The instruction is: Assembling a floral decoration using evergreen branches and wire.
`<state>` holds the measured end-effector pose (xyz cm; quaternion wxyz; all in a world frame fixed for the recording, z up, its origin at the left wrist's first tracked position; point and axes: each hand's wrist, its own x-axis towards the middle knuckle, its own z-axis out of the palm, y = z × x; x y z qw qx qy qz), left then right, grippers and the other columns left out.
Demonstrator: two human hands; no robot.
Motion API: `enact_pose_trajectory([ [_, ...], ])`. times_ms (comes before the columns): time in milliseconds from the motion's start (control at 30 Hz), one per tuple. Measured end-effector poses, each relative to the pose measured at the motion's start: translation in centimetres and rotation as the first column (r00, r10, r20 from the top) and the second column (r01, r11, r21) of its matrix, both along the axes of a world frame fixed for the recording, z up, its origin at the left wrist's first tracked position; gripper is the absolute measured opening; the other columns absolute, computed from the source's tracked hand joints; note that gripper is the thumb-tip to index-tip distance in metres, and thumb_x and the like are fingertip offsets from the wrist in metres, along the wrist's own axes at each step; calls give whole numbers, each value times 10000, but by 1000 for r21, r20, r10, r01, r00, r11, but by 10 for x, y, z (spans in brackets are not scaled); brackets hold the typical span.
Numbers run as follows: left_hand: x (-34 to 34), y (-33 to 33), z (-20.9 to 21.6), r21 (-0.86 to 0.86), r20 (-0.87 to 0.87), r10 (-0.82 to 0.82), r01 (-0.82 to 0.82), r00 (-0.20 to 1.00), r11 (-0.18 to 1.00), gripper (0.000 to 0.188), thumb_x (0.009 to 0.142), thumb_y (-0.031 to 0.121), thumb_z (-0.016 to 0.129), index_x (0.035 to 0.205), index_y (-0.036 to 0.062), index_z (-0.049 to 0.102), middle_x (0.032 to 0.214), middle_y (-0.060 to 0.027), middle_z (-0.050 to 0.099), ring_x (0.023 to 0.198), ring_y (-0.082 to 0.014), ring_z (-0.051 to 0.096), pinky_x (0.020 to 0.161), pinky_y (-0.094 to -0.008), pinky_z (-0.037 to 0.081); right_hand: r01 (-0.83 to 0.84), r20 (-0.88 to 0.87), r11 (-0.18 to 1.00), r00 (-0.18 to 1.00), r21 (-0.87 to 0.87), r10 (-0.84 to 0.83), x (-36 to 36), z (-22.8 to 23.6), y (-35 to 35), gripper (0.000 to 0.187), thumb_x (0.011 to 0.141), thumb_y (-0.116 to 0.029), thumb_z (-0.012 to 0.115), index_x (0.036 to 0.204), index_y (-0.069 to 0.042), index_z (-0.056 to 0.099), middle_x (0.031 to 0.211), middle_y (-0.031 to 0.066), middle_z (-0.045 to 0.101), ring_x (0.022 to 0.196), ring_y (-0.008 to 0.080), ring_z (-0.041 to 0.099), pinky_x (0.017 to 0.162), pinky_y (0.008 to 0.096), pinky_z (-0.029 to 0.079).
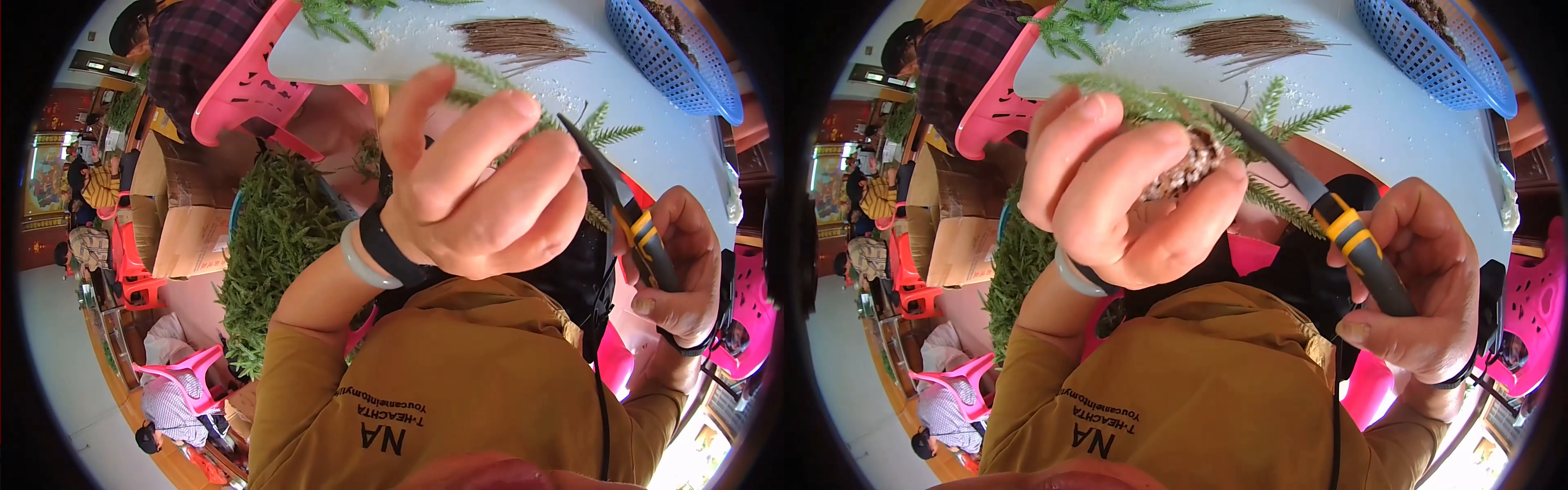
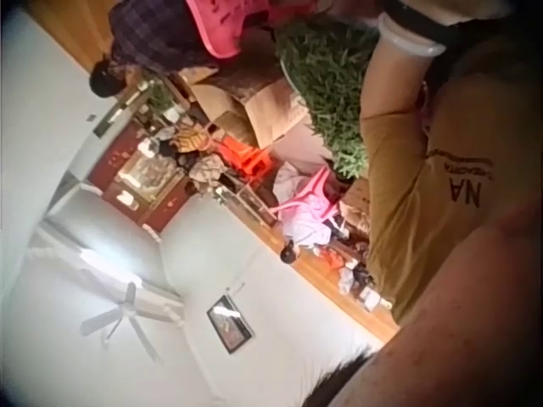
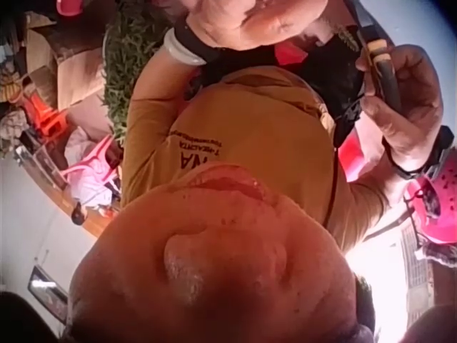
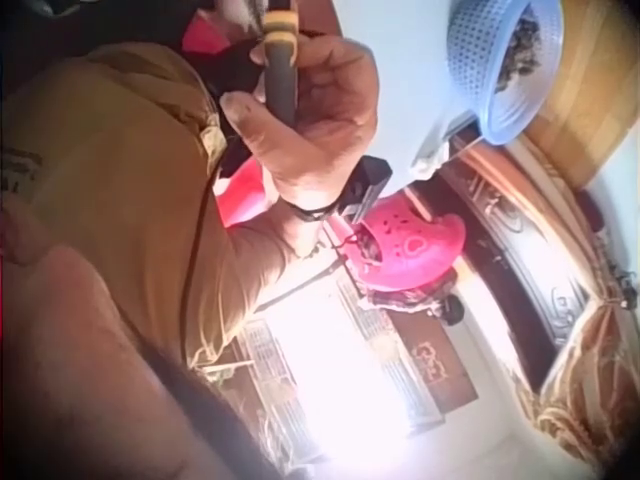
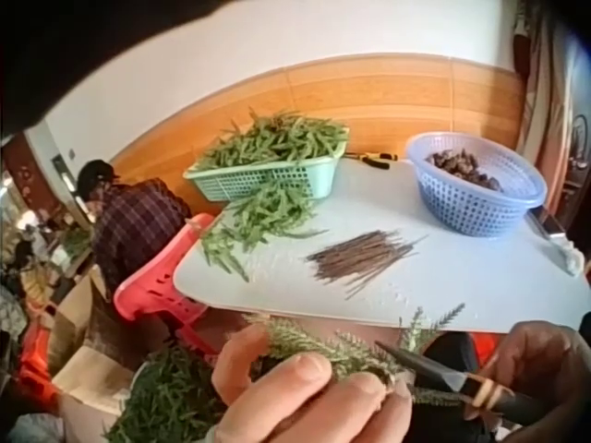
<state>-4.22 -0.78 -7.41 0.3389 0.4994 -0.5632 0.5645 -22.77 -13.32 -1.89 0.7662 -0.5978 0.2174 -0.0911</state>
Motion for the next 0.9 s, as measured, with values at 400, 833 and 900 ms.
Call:
enact_pose_trajectory([
  [400,14,12,-17,104,-138,-275,290,952,951,278,645,23,675,891,148,641,1038,-69,448,882,-257,486,625,-360,480,-22,-122,986,992,163,43,7,7,11,563,422,-19,815,859,-31,461,798,89,590,632,70,503,567,144,385],
  [833,4,4,-16,70,-157,-403,417,902,906,266,560,-13,685,800,88,627,961,-61,457,766,-228,495,586,-348,451,46,-148,998,988,-42,-52,1,17,16,520,436,-78,785,832,-33,450,803,75,575,681,78,487,641,188,371],
  [900,4,-3,-18,-15,-151,-425,428,892,904,274,559,-2,670,813,77,608,924,-48,488,726,-216,502,553,-321,414,8,-106,1000,994,-18,-10,0,13,15,493,449,-63,762,825,-36,444,816,75,571,696,82,479,650,191,366],
])
